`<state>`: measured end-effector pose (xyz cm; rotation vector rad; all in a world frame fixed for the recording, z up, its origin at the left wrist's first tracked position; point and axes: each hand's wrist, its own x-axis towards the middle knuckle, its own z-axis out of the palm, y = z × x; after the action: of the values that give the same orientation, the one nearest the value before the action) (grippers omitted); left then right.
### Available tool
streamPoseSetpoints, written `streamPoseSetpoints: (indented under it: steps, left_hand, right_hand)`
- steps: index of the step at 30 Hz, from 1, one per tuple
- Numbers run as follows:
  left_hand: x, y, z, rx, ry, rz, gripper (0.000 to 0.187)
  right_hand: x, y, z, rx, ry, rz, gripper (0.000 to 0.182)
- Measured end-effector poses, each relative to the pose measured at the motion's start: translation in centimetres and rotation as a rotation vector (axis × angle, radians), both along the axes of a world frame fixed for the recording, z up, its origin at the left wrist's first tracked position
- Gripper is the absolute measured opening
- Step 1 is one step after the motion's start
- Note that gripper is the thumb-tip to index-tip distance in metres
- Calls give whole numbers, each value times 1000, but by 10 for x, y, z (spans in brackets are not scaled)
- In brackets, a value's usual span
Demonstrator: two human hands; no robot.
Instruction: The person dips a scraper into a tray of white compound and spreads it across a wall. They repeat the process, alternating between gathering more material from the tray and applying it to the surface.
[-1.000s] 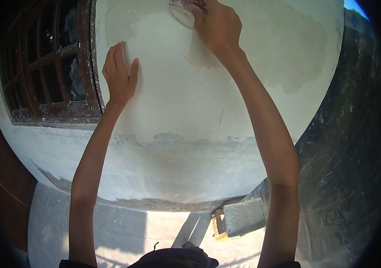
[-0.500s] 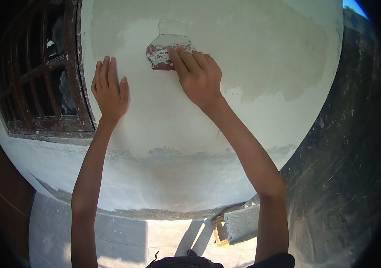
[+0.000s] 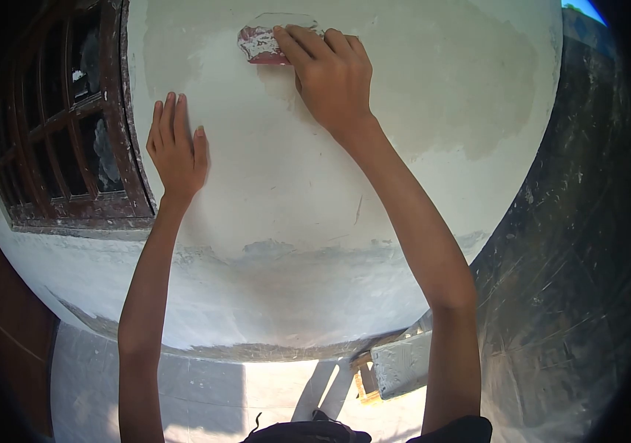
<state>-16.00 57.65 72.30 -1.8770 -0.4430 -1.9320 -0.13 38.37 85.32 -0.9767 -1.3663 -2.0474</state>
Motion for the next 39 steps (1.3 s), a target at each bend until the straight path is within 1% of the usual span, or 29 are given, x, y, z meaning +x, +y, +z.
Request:
streamPoseSetpoints:
  steps: [1, 3, 7, 9, 10, 12, 14, 16, 18, 19, 21, 22, 24, 28, 29, 31, 32, 34, 35, 38, 39]
  left_hand:
    - [0, 1, 0, 8, -10, -1, 55]
    - [-1, 1, -1, 10, -9, -4, 55]
    - [-1, 0, -1, 2, 8, -1, 55]
    - [-1, -1, -1, -1, 8, -7, 55]
    - [-1, -1, 0, 0, 8, -12, 55]
    - [-1, -2, -2, 2, 8, -11, 55]
    - [1, 0, 0, 9, -2, -7, 55]
    - [1, 0, -1, -9, -7, 8, 56]
    - [0, 1, 0, -5, -4, 8, 56]
    - [0, 1, -1, -2, -5, 4, 56]
    - [0, -1, -1, -9, 0, 0, 56]
    - [-1, -1, 0, -12, -1, -4, 56]
    - [-1, 0, -2, -5, -3, 0, 56]
    - [0, 0, -1, -2, -1, -35, 55]
    - [-1, 0, -1, -4, -2, -36, 55]
    - [0, 0, -1, 1, 3, -34, 55]
    - [-1, -1, -2, 2, 4, -36, 55]
    - [-1, -1, -1, 13, -5, -36, 55]
    - [0, 0, 0, 15, -8, -37, 55]
    - [-1, 1, -2, 8, -7, -22, 55]
    - [-1, 0, -1, 1, -2, -14, 55]
  right_hand:
    - [2, 4, -7, 0, 1, -1, 40]
    - [10, 13, -32, -46, 39, 7, 53]
    - [16, 13, -87, -103, 91, 31, 52]
    - [13, 5, -107, -184, 132, 35, 44]
    - [10, 1, -115, -183, 132, 36, 44]
    - [2, -9, -126, -301, 169, 80, 54]
    - [-1, -16, -114, -307, 155, 45, 55]
    - [-11, -18, -80, -202, 129, 59, 56]
    - [-9, -6, -38, -101, 72, 25, 52]
    - [-5, 3, -21, -104, 74, 26, 52]
    - [-1, 20, 0, 40, 45, -1, 50]
    - [-1, 24, -5, 40, 44, 2, 50]
    - [1, 33, -29, -50, 99, -94, 43]
    - [0, 25, -95, -200, 148, -71, 45]
    - [0, 20, -107, -202, 147, -72, 45]
    - [-4, 7, -123, -309, 180, -36, 45]
    - [-4, 1, -125, -308, 182, -38, 45]
    - [-7, -14, -116, -344, 131, -41, 45]
    - [-8, -16, -105, -300, 138, 4, 45]
    - [-2, -13, -46, -117, 117, -16, 47]
    - [5, -6, -28, -118, 122, -16, 47]
